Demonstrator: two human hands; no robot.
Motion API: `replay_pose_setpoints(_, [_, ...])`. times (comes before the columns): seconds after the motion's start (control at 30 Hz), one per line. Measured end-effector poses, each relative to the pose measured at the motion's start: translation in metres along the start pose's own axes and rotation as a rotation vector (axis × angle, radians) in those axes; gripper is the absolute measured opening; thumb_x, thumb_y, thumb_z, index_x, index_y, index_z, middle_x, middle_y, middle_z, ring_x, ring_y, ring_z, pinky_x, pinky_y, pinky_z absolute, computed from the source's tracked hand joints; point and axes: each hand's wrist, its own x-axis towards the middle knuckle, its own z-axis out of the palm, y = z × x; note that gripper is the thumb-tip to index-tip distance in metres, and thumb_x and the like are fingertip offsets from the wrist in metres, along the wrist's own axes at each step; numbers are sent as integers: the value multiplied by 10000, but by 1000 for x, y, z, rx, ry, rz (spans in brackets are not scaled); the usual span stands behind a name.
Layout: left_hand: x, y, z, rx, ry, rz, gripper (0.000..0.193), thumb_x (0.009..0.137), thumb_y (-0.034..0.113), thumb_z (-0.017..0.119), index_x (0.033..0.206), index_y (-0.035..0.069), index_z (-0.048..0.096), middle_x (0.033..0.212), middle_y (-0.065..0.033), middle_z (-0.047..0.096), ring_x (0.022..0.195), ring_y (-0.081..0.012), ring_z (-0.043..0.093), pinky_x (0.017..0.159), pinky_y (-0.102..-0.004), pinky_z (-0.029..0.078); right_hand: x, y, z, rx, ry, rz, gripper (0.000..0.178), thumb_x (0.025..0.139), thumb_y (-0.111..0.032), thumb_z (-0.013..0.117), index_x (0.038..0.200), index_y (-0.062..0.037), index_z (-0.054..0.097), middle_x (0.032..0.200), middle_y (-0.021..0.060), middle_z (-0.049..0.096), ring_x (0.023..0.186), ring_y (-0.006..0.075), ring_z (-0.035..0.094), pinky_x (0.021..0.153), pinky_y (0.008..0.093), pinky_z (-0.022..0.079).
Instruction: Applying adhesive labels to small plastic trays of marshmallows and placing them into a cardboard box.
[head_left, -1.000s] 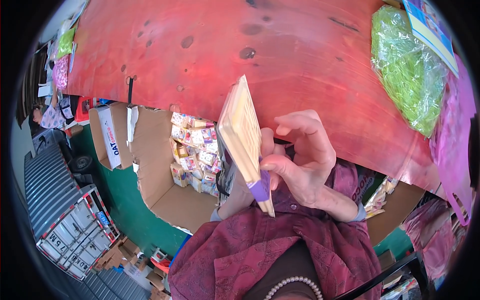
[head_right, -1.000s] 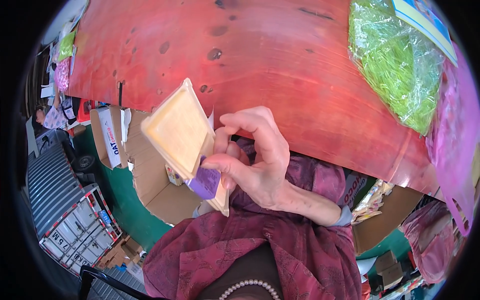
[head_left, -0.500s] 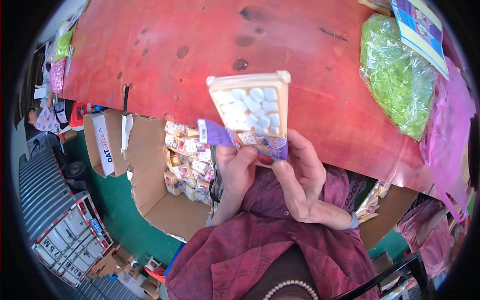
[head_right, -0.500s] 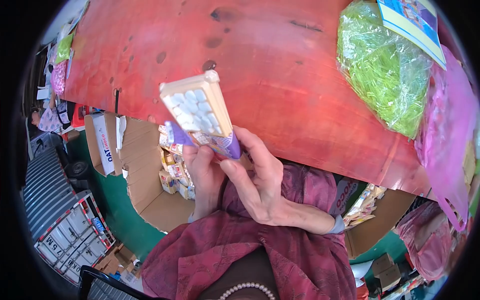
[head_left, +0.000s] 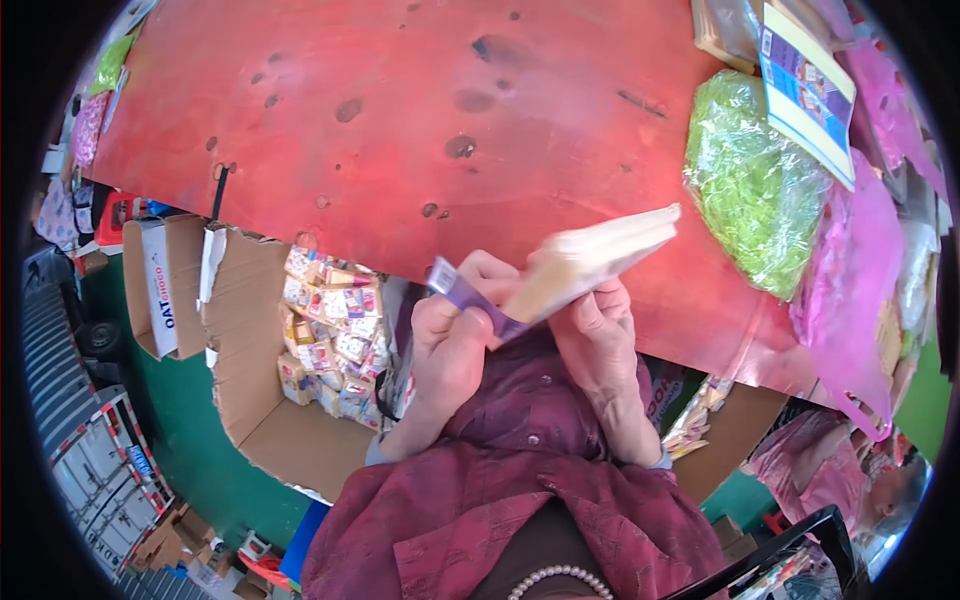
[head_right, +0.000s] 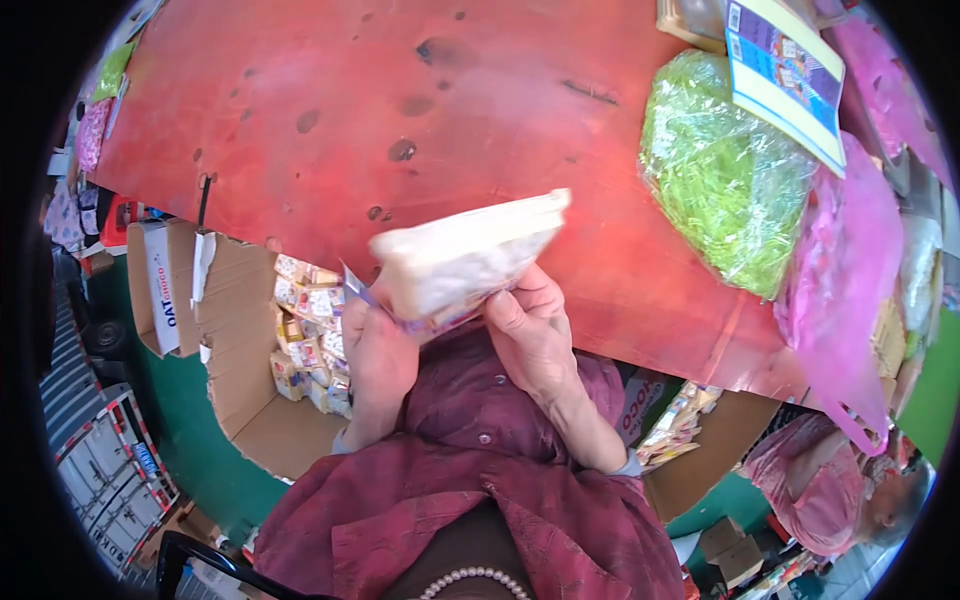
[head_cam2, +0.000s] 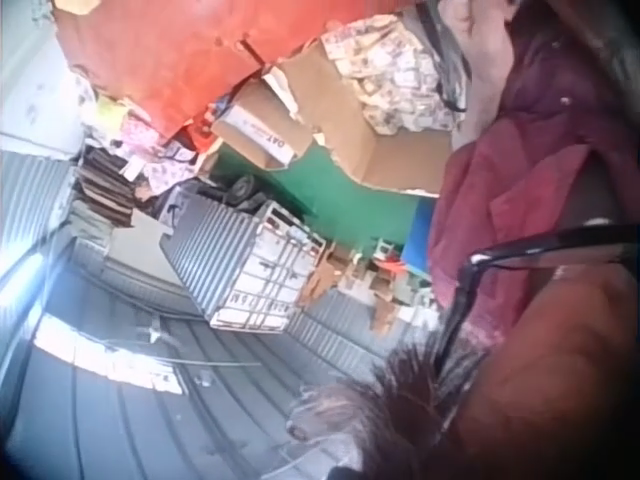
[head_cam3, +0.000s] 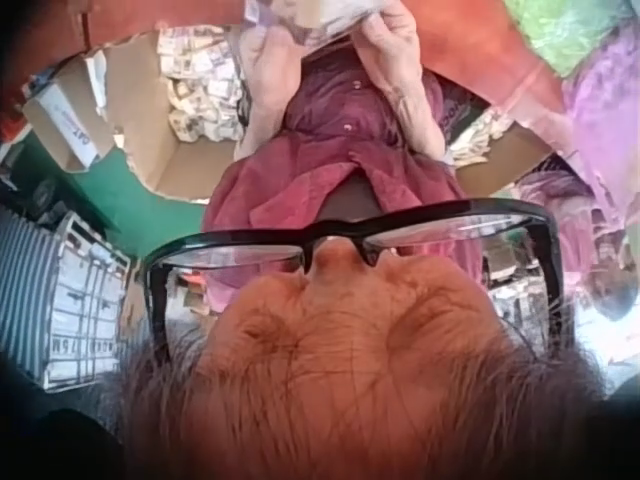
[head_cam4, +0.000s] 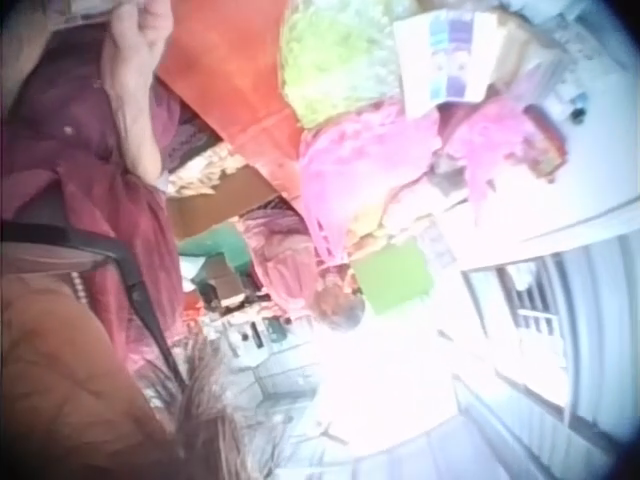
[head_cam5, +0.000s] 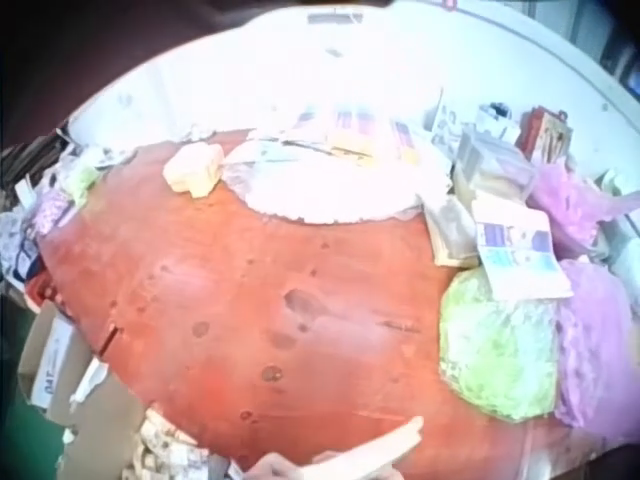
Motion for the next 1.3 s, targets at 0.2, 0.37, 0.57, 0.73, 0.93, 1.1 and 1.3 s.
replay_pose_setpoints(0.2, [9,7,13,-192,-233,-31,301,702,86,736,935,-50,602,887,-47,530,848,-129,494,781,-283,374,16,1,-17,37,-376,-211,196,843,-269,565,861,-78,523,806,49,405,810,199,380,867,402,394])
replay_pose_setpoints(0.37, [1,8,26,-238,-323,-125,238,651,120,768,710,2,569,754,-64,537,725,-162,486,706,-273,368,10,22,-28,168,-430,-411,265,874,-348,515,900,-84,517,759,24,430,762,174,367,742,326,364])
replay_pose_setpoints(0.57, [1,7,24,-90,-394,-183,142,708,31,704,728,-38,581,789,-73,531,756,-155,489,704,-263,367,9,16,-20,250,-510,-364,253,867,-336,541,875,-84,526,721,2,421,708,157,327,669,325,340])
replay_pose_setpoints(0.73, [2,9,25,-19,-408,-197,92,725,-20,667,744,-59,586,797,-68,524,764,-143,482,686,-248,368,6,14,-15,303,-472,-325,247,865,-327,547,871,-81,525,746,4,399,722,160,310,664,320,342])
replay_pose_setpoints(0.93, [6,14,28,5,-380,-389,97,712,-27,675,728,-66,588,803,-61,544,761,-122,499,668,-231,382,3,3,-26,252,-436,-150,125,849,-219,558,744,-156,531,745,-48,419,814,164,369,1009,491,333])
replay_pose_setpoints(1.1, [6,16,29,23,-381,-459,139,739,9,684,697,-19,555,749,2,516,710,-61,460,665,-224,355,4,6,-28,152,-448,-207,118,855,-237,555,828,-125,529,763,-21,414,794,168,368,982,447,360])
replay_pose_setpoints(1.3, [5,17,31,-13,-348,-502,129,735,-23,671,686,-18,551,699,13,510,645,-51,465,608,-213,367,5,12,-25,194,-479,-284,184,850,-254,562,907,-82,530,782,6,423,763,168,378,965,421,376])
